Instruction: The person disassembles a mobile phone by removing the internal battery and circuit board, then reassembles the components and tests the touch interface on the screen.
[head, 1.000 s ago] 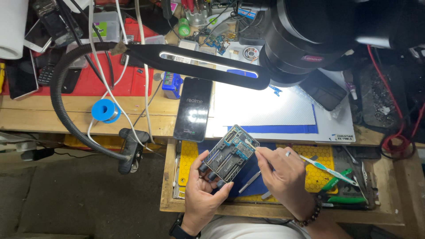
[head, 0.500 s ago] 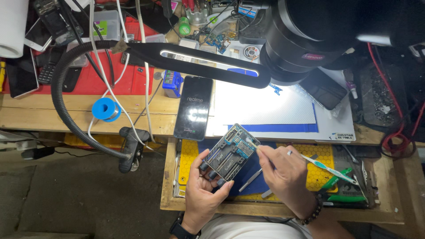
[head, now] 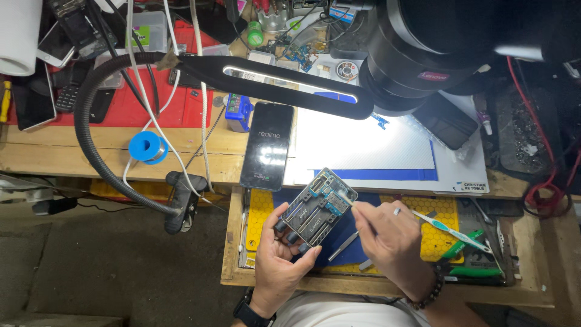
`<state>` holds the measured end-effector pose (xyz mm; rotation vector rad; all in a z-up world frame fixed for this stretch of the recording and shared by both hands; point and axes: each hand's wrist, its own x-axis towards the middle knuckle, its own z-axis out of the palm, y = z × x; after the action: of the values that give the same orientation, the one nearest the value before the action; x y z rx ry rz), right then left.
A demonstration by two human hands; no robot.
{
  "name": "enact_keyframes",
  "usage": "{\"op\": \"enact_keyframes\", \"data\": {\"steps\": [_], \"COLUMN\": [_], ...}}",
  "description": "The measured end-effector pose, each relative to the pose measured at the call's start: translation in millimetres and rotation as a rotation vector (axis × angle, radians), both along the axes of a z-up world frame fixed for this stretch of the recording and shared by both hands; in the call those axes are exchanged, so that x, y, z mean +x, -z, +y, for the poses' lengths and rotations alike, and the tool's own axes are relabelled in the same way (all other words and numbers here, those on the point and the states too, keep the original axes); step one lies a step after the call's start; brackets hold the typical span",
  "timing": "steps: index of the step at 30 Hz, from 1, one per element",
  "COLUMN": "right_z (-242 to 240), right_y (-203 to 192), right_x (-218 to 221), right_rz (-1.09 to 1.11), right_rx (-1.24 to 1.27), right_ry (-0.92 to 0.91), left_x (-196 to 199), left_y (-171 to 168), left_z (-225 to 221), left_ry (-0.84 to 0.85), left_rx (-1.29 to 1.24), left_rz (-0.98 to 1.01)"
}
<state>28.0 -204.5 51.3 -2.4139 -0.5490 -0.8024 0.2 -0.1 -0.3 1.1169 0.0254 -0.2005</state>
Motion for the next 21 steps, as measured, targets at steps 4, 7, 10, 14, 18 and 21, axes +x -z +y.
{"op": "enact_keyframes", "data": {"steps": [4,7,10,14,18,21], "right_z": [-12,-22,-32,-41,-44,-45], "right_y": [9,16,22,30,36,39], "right_x": [2,2,-2,-9,-13,-13], "right_rz": [0.067,0.163,0.190,0.225,0.228,0.201], "right_rx": [0.107,0.324,0.369,0.421,0.453,0.449], "right_ry": [0.086,0.229,0.280,0.270,0.283,0.282], "left_x": [0,-1,-2,1,10,22], "left_y": [-3,-9,-16,-20,-22,-24], "left_z": [0,-3,-5,-4,-9,-18], "left_ry": [-0.014,-0.036,-0.039,-0.046,-0.106,-0.141], "left_rx": [0.044,0.049,0.055,0.056,-0.060,-0.067], "left_rz": [0.022,-0.014,-0.039,-0.042,-0.054,-0.071]}}
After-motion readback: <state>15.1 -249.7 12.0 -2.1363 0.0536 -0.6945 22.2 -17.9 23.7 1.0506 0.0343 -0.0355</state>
